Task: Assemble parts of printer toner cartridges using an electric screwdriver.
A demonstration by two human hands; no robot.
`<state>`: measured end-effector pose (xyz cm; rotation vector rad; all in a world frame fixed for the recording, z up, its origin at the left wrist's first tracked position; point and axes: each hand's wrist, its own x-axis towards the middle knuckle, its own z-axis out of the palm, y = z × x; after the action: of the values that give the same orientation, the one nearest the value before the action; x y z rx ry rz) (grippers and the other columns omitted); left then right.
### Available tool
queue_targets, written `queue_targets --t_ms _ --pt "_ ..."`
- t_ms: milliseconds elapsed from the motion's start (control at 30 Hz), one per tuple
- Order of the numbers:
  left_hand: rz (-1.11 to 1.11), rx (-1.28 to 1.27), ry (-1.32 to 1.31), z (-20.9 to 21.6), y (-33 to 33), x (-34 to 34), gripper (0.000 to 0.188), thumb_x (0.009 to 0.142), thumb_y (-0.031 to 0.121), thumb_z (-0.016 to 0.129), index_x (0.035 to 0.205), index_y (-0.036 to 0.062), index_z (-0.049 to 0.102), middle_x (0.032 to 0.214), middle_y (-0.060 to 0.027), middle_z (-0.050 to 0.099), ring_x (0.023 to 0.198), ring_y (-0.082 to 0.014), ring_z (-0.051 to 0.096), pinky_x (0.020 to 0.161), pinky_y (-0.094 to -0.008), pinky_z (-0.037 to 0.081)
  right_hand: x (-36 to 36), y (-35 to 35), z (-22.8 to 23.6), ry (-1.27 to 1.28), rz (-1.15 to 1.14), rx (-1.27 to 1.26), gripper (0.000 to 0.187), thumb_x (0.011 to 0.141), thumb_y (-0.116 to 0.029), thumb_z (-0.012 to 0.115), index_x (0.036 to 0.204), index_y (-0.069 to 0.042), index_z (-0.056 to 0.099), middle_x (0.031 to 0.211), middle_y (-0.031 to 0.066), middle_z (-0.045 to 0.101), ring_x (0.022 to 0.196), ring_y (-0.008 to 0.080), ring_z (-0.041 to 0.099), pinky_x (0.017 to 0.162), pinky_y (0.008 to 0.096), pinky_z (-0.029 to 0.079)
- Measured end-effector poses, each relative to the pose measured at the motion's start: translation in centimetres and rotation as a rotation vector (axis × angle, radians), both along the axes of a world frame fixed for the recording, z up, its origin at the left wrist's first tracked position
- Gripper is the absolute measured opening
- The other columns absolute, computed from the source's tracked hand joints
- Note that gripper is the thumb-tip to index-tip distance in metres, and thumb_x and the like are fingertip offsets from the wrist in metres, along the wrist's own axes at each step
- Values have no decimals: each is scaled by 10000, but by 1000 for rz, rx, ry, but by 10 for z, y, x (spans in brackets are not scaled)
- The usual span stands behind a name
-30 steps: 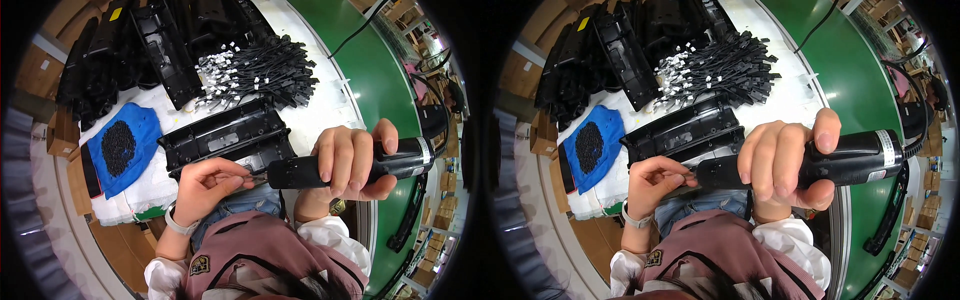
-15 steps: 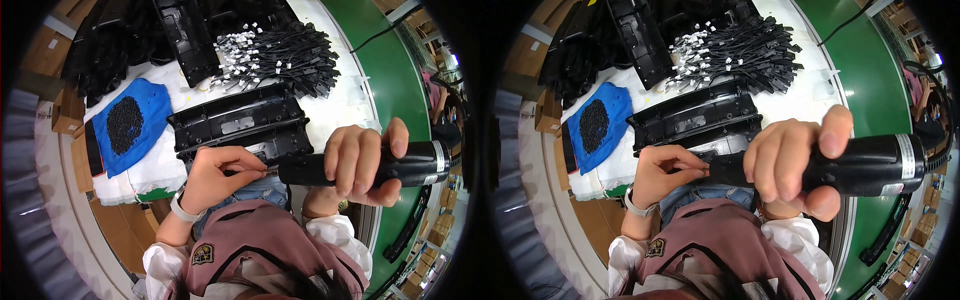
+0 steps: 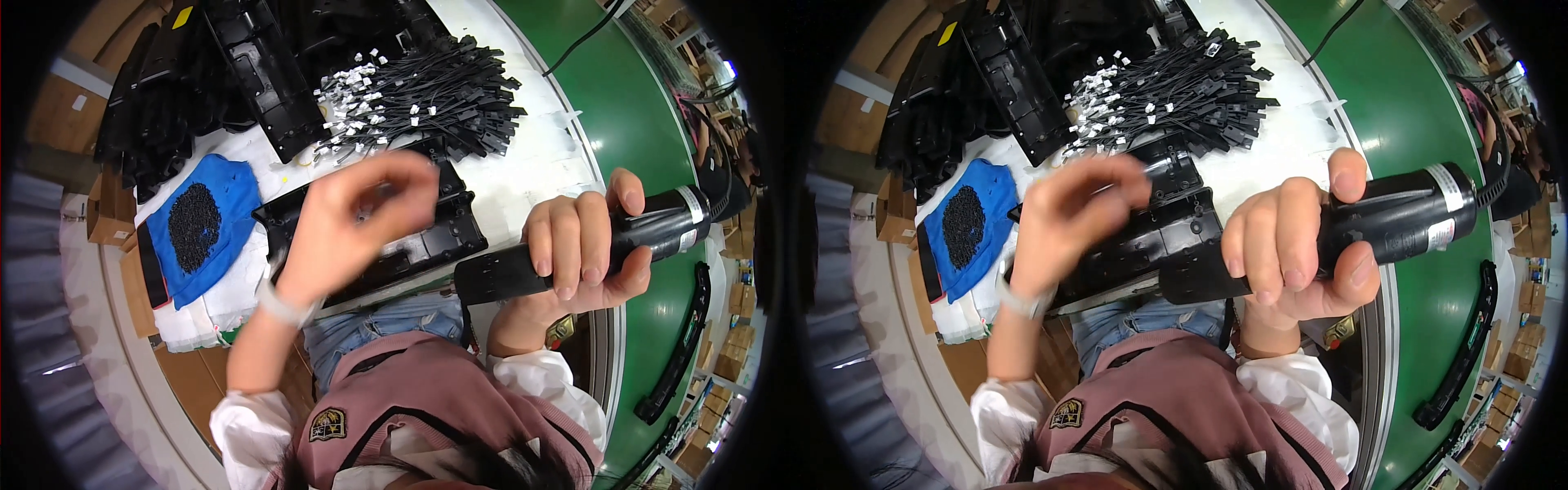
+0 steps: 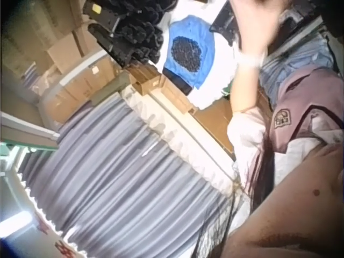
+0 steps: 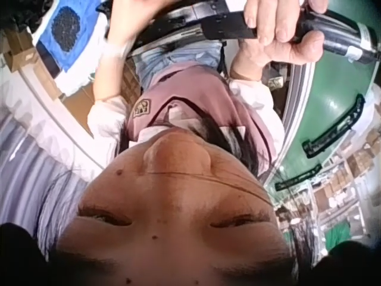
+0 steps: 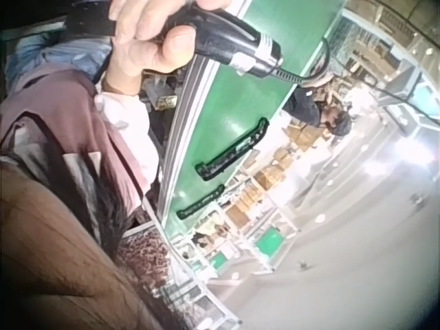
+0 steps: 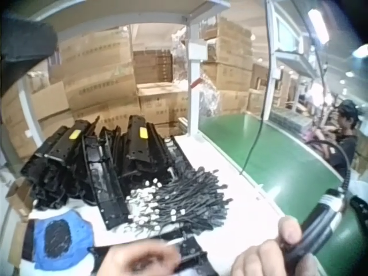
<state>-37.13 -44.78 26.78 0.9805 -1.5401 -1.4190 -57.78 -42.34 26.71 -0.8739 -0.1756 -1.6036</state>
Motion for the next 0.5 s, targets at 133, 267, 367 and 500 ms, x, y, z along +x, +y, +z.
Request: queue_targets --t_ms 133,267,367,500 --pt "149 -556 -347 -15 -89 -53 179 826 98 638 986 26 669 872 -78 674 732 -156 640 649 -280 488 -14 20 3 56 -64 17 371 879 -243 597 1149 -111 379 650 -3 532 477 143 538 559 314 466" --pt "224 -822 -909 -27 -118 -88 183 773 224 689 885 80 694 812 -91 652 746 -281 642 655 -368 514 -26 40 -4 68 -138 31 390 850 -221 630 1116 -108 368 627 2 528 453 148 531 545 315 468" --pt "170 -793 -1004 -27 -119 -93 187 767 235 695 886 91 698 803 -82 648 750 -280 640 658 -375 515 -38 47 -12 89 -204 68 384 842 -208 625 1109 -104 370 601 8 516 439 150 524 522 321 465" --pt "169 -978 -1023 -32 -113 -93 117 741 164 657 794 62 678 747 -94 640 697 -293 642 620 -389 522 -47 49 -17 70 -228 120 370 837 -194 621 1100 -96 381 594 11 504 426 147 504 529 324 459"
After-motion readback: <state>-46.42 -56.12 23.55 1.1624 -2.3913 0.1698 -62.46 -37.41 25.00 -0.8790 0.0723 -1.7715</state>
